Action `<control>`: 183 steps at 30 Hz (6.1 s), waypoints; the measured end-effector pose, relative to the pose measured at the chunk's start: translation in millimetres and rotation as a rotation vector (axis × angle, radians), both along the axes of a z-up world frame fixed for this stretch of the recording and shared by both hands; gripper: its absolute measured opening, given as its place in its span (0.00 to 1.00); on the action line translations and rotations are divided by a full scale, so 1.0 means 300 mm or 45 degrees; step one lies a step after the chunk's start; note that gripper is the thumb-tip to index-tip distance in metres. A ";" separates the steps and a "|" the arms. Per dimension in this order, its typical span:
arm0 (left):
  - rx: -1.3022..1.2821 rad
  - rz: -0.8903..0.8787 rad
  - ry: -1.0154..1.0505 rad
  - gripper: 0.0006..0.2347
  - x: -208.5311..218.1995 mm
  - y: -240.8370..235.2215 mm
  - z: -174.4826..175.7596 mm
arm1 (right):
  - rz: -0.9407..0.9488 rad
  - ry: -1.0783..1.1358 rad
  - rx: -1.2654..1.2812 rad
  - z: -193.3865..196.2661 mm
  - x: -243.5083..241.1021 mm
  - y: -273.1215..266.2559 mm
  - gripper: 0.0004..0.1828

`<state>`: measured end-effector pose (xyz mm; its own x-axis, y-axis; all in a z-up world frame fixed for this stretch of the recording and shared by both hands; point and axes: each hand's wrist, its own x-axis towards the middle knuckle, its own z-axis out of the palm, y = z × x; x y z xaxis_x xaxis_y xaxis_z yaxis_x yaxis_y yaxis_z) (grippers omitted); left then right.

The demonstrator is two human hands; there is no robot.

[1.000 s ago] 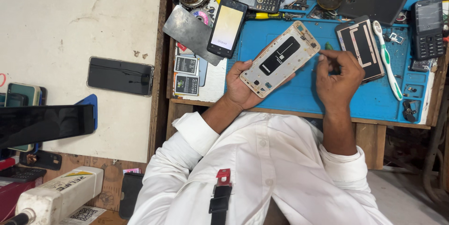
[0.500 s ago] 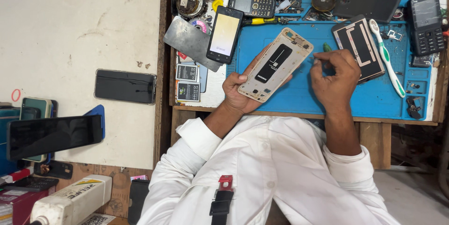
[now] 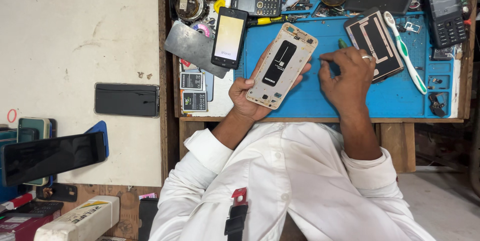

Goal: The person uses a metal pick to pry and adjust components inside a disassembled Samsung smartphone. They then use a screwdriver to tighten screws on the phone's back casing and a toothbrush to clean the interior surfaces.

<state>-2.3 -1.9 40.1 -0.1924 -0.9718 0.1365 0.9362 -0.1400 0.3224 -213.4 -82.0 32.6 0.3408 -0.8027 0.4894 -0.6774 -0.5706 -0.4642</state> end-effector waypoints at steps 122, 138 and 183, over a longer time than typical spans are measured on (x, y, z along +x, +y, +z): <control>-0.108 0.271 -1.287 0.35 -0.029 0.014 -0.049 | 0.453 -1.499 1.427 -0.097 -0.051 -0.024 0.15; -0.072 0.209 -1.146 0.36 -0.016 0.010 -0.060 | 0.500 -1.489 1.374 -0.103 -0.062 -0.026 0.15; -0.047 0.204 -1.070 0.37 -0.026 0.007 -0.060 | 0.464 -1.396 1.302 -0.115 -0.057 -0.025 0.14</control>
